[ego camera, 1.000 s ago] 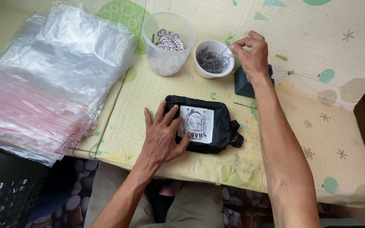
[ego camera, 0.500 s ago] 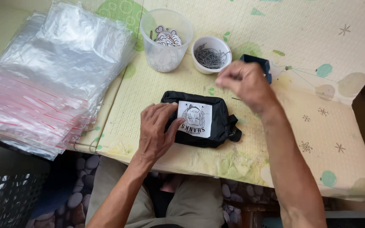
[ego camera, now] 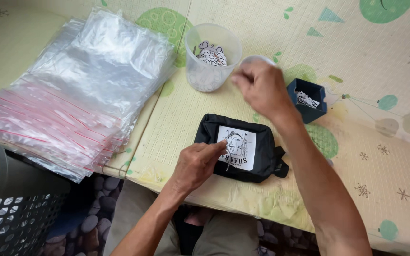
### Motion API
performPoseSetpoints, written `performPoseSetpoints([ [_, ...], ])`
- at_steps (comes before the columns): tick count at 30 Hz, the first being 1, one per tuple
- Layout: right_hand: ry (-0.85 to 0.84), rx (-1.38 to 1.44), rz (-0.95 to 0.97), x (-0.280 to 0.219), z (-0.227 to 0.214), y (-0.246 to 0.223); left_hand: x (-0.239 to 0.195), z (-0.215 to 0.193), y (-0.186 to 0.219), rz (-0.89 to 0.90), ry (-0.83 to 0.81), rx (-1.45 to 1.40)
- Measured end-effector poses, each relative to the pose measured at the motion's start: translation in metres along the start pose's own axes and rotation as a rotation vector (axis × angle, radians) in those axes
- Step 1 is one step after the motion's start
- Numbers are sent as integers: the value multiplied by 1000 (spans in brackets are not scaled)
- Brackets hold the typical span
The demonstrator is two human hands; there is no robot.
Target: The person attaches a sticker to a black drawstring bag, then picks up a metal chain and a small keychain charm. They thread the chain through the charm and attach it to the bag's drawstring, completing the assembly of a keychain accessory.
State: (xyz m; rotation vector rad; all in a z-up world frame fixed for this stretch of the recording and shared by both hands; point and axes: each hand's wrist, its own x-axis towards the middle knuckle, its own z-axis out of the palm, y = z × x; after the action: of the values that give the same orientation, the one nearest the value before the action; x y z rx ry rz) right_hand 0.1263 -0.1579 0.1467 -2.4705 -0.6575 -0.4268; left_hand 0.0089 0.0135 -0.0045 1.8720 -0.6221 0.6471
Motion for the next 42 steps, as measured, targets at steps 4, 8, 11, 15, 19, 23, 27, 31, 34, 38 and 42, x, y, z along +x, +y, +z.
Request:
performPoseSetpoints([
  [4,9,-70,-64,82,16,21,-9,4,-12,205,18,112],
  [8,-369,-220,192,124,40,18,-6,3,-9,221,11,120],
  [11,-563,-333,279,139,62,22,-6,4,-11,220,2,130],
  [15,-652,-499,230,151,97,52,-5,1,-9,193,-37,105],
  [19,-668,-458,239,155,100,59,-8,5,-14,204,-15,104],
  [23,-631,-363,274,151,84,45,-8,5,-13,197,-18,100],
  [27,-551,-316,338,147,73,35,-9,7,-14,194,-2,88],
  [31,-425,-175,305,138,63,43,-7,4,-12,185,-19,83],
  [34,-287,-52,181,127,44,48,-4,1,-10,201,-15,87],
  [38,-85,16,-31,90,2,34,-4,2,-10,198,-18,84],
  [42,10,44,-240,25,-35,1,-2,-2,-5,168,-20,91],
])
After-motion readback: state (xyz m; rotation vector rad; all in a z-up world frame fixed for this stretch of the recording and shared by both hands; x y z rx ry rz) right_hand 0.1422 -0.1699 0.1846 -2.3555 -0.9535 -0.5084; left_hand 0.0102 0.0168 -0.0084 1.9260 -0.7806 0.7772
